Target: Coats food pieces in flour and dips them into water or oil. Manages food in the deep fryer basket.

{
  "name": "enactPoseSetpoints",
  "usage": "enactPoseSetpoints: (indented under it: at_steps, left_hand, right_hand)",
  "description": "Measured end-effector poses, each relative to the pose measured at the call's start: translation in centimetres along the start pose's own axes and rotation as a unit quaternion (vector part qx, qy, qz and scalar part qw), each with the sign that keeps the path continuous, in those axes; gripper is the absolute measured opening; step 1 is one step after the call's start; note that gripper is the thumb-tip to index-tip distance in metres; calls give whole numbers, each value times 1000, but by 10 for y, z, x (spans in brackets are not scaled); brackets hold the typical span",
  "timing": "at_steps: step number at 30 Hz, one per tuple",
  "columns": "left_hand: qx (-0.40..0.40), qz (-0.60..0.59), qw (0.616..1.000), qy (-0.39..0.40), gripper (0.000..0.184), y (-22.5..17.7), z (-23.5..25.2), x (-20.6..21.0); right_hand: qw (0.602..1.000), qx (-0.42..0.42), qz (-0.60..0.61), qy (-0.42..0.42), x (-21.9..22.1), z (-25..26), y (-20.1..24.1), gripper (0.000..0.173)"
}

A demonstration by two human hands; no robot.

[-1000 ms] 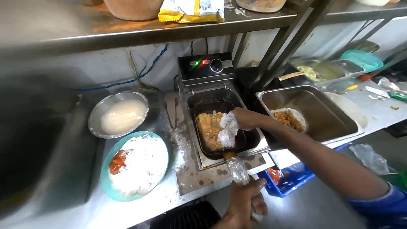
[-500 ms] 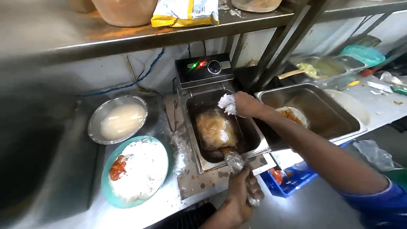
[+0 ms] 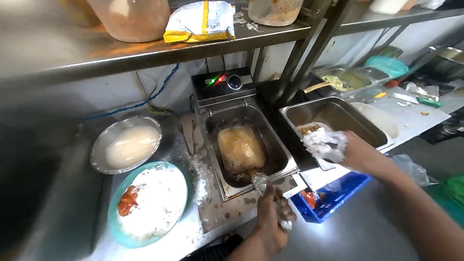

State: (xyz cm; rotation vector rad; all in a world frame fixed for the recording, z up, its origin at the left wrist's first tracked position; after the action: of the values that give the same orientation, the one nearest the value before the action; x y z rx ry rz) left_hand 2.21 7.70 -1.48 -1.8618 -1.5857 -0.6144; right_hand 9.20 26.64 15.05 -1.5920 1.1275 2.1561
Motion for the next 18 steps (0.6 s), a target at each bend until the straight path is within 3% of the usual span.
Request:
enactPoseSetpoints:
  at_steps: [6,9,10,13,18]
  left_hand:
    - [-2,7,1000,2,43,-2,5,3]
    - [1,1,1000,-1,45,3,2,3]
    - [-1,2,1000,8,46,6,-2,3]
    - [-6,7,1000,26,47,4,-3,6]
    - [11,-12,1000,9,44,3,8,15]
  right_hand:
    - [997,56,37,-45,-4,-77,-63,27]
    - [966,251,66,-19,-17,-103,-29,29]
    - [958,277,77,-2,-17,-114,-35,31]
    - [962,231,146,-2,-5,-153,-78,43]
    - [957,210,197,-39,20,-191,-108,37]
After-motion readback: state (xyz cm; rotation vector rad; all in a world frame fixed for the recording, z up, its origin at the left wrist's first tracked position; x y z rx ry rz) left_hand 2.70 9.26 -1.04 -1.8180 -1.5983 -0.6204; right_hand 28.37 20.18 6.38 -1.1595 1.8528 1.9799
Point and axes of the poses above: each hand's wrist, its own z-axis towards the middle knuckle, its own x-axis out of the palm, y = z × x, the point moved 7 cm from there along z, towards the middle knuckle, and after that the axes turned 5 degrees about -y, right-handed, at the moved point
